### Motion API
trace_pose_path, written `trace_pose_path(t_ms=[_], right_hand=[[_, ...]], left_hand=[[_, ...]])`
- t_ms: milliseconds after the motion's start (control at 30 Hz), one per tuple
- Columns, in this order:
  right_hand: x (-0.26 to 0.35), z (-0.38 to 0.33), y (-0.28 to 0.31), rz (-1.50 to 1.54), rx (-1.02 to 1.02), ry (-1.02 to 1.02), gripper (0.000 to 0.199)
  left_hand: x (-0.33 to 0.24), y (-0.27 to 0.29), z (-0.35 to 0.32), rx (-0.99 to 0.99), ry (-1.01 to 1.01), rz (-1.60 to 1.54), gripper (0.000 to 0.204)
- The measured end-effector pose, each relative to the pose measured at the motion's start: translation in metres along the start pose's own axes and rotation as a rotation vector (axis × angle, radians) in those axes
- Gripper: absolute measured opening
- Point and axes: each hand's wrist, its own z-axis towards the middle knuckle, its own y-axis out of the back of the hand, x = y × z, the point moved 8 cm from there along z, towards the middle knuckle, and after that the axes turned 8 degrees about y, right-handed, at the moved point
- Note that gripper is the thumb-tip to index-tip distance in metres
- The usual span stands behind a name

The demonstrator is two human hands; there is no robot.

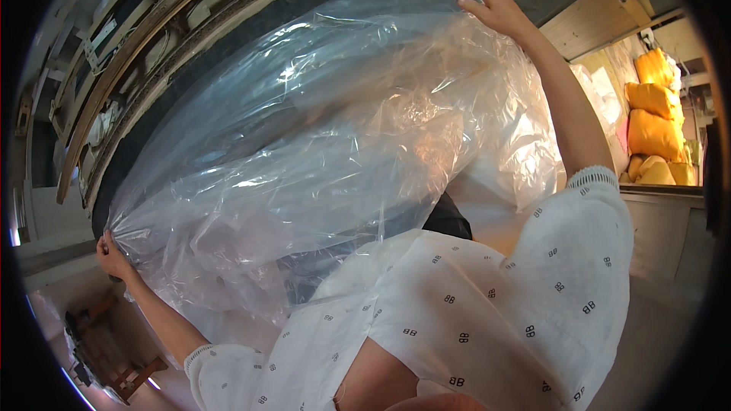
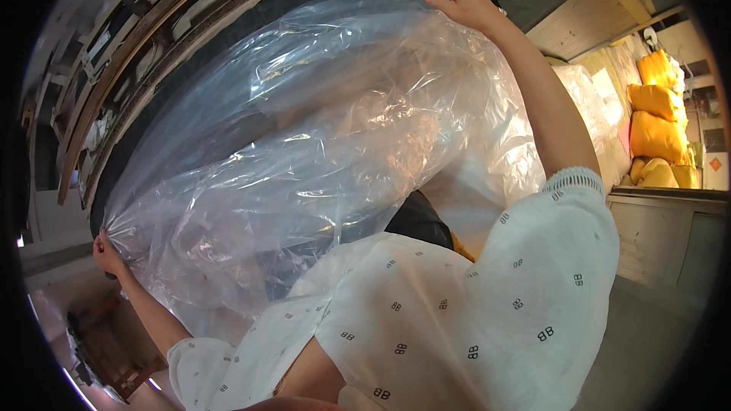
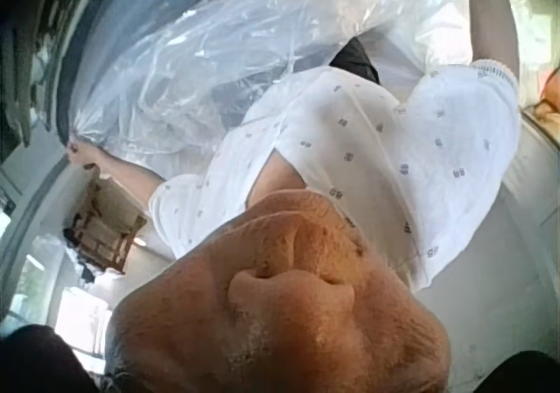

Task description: Placing a large plastic sheet over a black foam product for packaging.

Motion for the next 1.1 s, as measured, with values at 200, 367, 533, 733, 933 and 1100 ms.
trace_pose_path(t_ms=[200, 367, 533, 733, 933, 1100], right_hand=[[-0.024, 0.022, -0.065, 0.272, 0.495, -0.067, 0.023], [-0.047, 0.05, -0.084, 0.659, 0.211, -0.37, 0.017], [-0.04, 0.061, -0.094, 0.319, 0.149, -0.244, 0.026], [-0.039, 0.071, -0.109, 0.436, 0.215, -0.219, 0.024], [-0.051, 0.083, -0.126, 0.544, 0.519, -0.235, 0.03], [-0.087, 0.121, -0.057, 0.842, 0.068, -0.318, 0.024]], left_hand=[[-0.003, 0.0, -0.003, 0.08, 0.097, -0.055, 0.037], [0.016, 0.004, 0.008, 0.25, -0.084, -0.364, 0.03], [0.049, 0.046, 0.01, 0.371, 0.146, -0.577, 0.029], [0.025, 0.155, -0.02, 0.24, 0.091, -0.238, 0.03], [0.113, 0.181, -0.068, 0.23, 0.31, -0.077, 0.034], [0.081, 0.14, -0.041, 0.094, 0.494, -0.84, 0.038]])
